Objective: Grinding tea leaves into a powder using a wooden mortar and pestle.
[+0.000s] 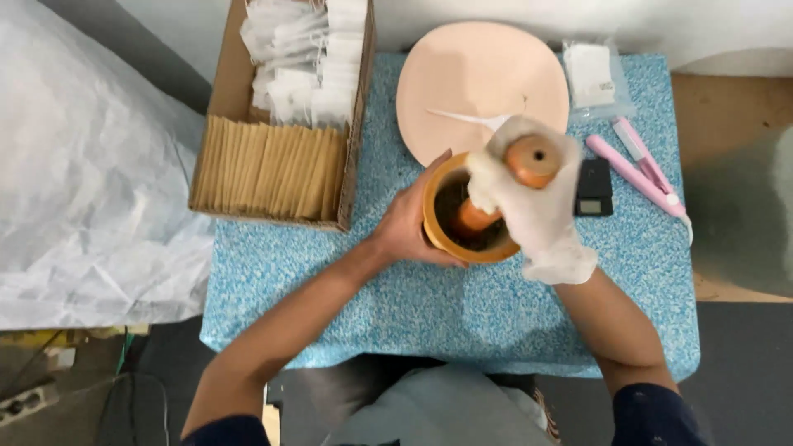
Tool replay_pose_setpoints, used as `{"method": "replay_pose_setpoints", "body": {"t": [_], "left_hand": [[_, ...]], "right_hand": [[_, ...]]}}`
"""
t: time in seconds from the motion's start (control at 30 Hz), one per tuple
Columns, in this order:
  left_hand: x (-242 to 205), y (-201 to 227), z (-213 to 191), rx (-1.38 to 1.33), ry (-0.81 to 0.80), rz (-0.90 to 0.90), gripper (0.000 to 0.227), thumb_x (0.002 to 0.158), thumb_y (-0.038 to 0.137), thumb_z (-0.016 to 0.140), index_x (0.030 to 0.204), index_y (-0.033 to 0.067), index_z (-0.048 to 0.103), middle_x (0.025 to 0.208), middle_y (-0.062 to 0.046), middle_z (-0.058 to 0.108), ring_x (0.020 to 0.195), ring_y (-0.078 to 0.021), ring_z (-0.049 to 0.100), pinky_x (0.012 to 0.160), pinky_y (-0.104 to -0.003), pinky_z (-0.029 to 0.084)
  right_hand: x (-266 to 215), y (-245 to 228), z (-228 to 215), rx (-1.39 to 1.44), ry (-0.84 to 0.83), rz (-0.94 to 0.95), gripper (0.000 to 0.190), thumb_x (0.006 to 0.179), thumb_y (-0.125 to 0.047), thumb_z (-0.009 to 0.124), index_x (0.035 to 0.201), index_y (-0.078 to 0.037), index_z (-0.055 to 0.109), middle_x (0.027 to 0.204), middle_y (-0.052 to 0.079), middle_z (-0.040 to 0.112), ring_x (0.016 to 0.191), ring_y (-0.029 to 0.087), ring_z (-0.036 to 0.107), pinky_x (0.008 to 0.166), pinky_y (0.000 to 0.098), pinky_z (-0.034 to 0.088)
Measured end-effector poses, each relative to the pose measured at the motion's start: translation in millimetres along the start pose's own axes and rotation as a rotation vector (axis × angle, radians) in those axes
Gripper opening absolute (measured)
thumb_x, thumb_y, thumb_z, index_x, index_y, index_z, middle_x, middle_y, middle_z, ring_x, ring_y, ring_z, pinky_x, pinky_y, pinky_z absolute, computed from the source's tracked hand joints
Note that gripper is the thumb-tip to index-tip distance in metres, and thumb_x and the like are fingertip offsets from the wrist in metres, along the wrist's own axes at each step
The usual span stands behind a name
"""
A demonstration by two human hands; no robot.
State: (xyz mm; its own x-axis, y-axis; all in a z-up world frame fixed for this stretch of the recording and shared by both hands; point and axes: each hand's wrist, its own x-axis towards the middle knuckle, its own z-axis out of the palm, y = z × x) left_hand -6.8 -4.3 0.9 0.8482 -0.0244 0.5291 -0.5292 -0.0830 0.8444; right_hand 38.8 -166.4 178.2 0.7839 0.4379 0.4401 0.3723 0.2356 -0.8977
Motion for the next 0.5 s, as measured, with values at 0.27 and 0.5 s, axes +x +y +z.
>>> {"method": "replay_pose_setpoints", "body": {"t": [0.27, 0.5], "left_hand": [[-1.7, -0.1, 2.2, -0.007, 0.002, -0.076, 0.159, 0.042, 0.060, 0.111, 0.172, 0.0040, 0.037, 0.148, -0.017, 0.071, 0.136, -0.0343, 0.070, 0.121, -0.052, 0.056], [-3.6, 0.9, 0.4, 0.039, -0.009, -0.083, 0.152, 0.040, 0.053, 0.112, 0.166, 0.0019, 0.042, 0.145, -0.024, 0.071, 0.131, -0.0420, 0.071, 0.117, -0.059, 0.057]], "right_hand": [[-6.6, 15.0, -2.8, 0.096, 0.043, -0.218, 0.026, 0.098, 0.012, 0.077, 0.080, 0.002, 0.061, 0.059, 0.012, 0.060, 0.062, 0.015, 0.072, 0.054, 0.0268, 0.053], [-4.7, 21.8, -21.4, -0.126, -0.002, -0.272, 0.020, 0.091, 0.015, 0.084, 0.086, 0.006, 0.068, 0.072, 0.020, 0.070, 0.079, 0.025, 0.078, 0.068, 0.0300, 0.054]]}}
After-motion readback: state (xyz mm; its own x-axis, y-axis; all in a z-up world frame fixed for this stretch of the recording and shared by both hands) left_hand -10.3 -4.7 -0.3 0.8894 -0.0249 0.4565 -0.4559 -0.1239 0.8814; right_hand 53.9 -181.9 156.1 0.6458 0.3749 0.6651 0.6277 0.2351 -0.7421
